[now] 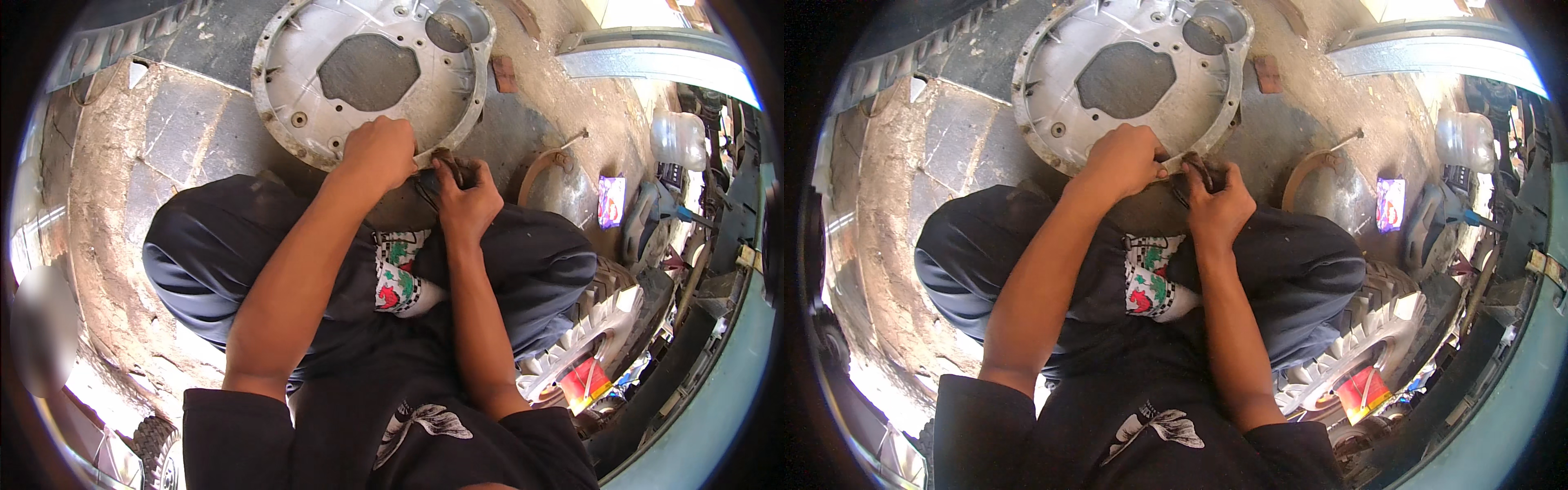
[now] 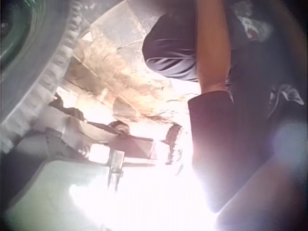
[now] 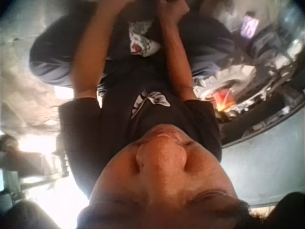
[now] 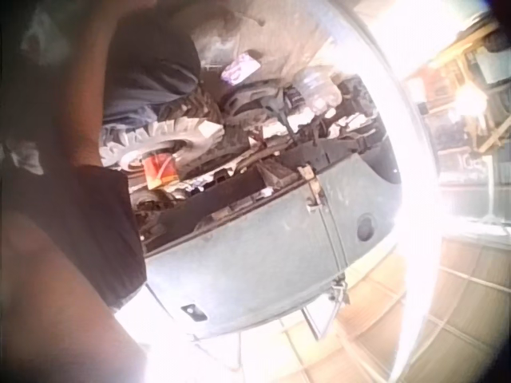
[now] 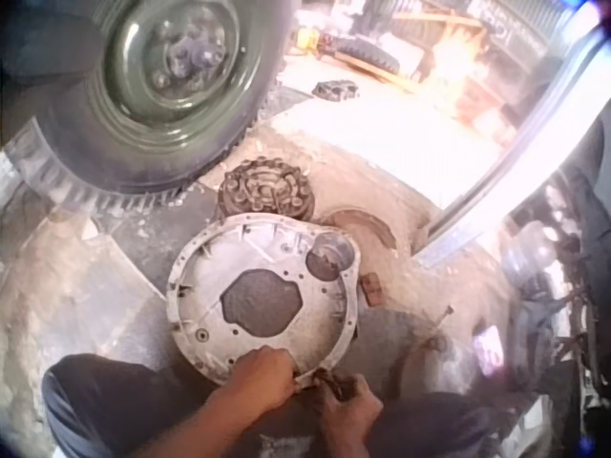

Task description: The person scrapes the surface of a large circular metal part using a small abrasive tool. They work methodically around the edges and inner sections, removing residue or rust from the metal surface.

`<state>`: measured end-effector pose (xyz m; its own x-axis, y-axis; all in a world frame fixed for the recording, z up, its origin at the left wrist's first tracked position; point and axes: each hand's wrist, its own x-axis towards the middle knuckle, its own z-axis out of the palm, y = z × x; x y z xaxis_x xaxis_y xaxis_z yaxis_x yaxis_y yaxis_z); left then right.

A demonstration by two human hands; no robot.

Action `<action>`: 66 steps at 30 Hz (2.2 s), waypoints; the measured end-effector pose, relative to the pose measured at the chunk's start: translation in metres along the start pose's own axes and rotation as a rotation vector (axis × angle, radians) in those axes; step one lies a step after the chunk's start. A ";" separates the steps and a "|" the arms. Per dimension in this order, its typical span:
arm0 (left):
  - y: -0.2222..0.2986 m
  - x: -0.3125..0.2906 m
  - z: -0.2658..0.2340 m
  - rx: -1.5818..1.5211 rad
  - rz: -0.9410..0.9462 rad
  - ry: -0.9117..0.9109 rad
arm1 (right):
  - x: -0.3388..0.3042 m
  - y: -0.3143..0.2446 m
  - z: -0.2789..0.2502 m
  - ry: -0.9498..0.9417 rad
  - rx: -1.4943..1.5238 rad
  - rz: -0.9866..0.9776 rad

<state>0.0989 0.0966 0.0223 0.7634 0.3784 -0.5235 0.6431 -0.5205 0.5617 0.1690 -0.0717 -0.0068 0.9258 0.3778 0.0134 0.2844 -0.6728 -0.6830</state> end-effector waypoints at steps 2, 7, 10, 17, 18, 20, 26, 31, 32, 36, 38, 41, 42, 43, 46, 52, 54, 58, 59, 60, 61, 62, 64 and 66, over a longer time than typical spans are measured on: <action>0.002 0.002 0.007 0.023 0.009 0.006 | -0.001 0.000 0.000 0.011 -0.021 -0.026; -0.004 0.003 0.011 0.059 0.010 0.035 | 0.002 0.006 0.006 0.033 0.071 -0.189; -0.003 0.004 0.008 0.035 0.008 -0.005 | 0.000 0.009 -0.001 0.025 0.068 -0.227; -0.012 0.010 0.013 0.005 0.062 0.031 | 0.009 -0.003 0.005 0.139 0.080 -0.051; -0.010 0.009 0.015 0.047 0.086 0.049 | 0.011 0.002 0.008 0.123 0.077 -0.087; -0.011 0.011 0.018 0.102 0.093 0.064 | 0.012 -0.002 0.012 0.106 0.065 -0.144; -0.016 0.006 0.015 0.065 0.108 0.095 | 0.008 0.006 0.009 0.064 0.121 -0.084; -0.007 0.001 0.009 0.120 0.137 0.076 | 0.013 0.003 0.016 0.067 0.190 -0.080; -0.006 0.001 0.010 0.118 0.125 0.066 | 0.013 0.002 0.017 0.070 0.187 -0.084; -0.017 0.003 0.013 0.104 0.112 0.079 | 0.008 0.000 0.008 -0.010 0.251 0.022; -0.015 0.006 0.014 0.093 0.127 0.087 | 0.009 0.000 0.007 -0.019 0.212 0.027; -0.013 0.006 0.014 0.071 0.116 0.068 | 0.016 0.000 0.020 0.015 0.124 -0.052; -0.012 0.006 0.016 0.045 0.104 0.061 | 0.013 0.004 0.017 0.010 0.162 -0.024; -0.012 0.005 0.011 0.027 0.093 0.061 | 0.012 0.004 0.014 0.008 0.211 0.002; -0.019 0.001 0.010 -0.033 0.082 0.048 | 0.007 0.002 0.003 -0.041 0.169 0.056; -0.008 0.006 -0.001 0.102 0.093 -0.005 | 0.012 -0.002 0.004 0.000 0.230 0.071; -0.006 0.002 -0.001 0.112 0.078 0.006 | 0.015 -0.004 0.011 0.027 0.236 0.006; -0.009 0.007 0.000 0.092 0.079 -0.011 | 0.019 -0.003 0.018 0.020 0.197 -0.031; -0.013 0.006 0.000 0.069 0.071 -0.010 | 0.018 -0.005 0.016 -0.005 0.214 -0.003; -0.017 0.005 0.001 0.045 0.062 -0.009 | 0.015 -0.003 0.012 -0.008 0.225 0.011; -0.017 0.005 -0.001 0.023 0.060 -0.011 | 0.012 0.001 0.007 -0.004 0.233 0.028; -0.016 0.004 -0.003 0.036 0.064 -0.018 | 0.011 0.003 0.005 -0.001 0.242 0.045; -0.013 0.001 -0.002 0.061 0.073 -0.035 | 0.014 0.000 0.010 0.016 0.256 -0.015; -0.010 0.008 -0.004 0.174 0.131 0.001 | 0.020 0.000 0.013 0.016 0.231 -0.056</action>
<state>0.0984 0.1076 0.0146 0.8399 0.2997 -0.4524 0.5183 -0.6898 0.5054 0.1849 -0.0560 -0.0158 0.9147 0.3987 0.0662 0.2724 -0.4872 -0.8297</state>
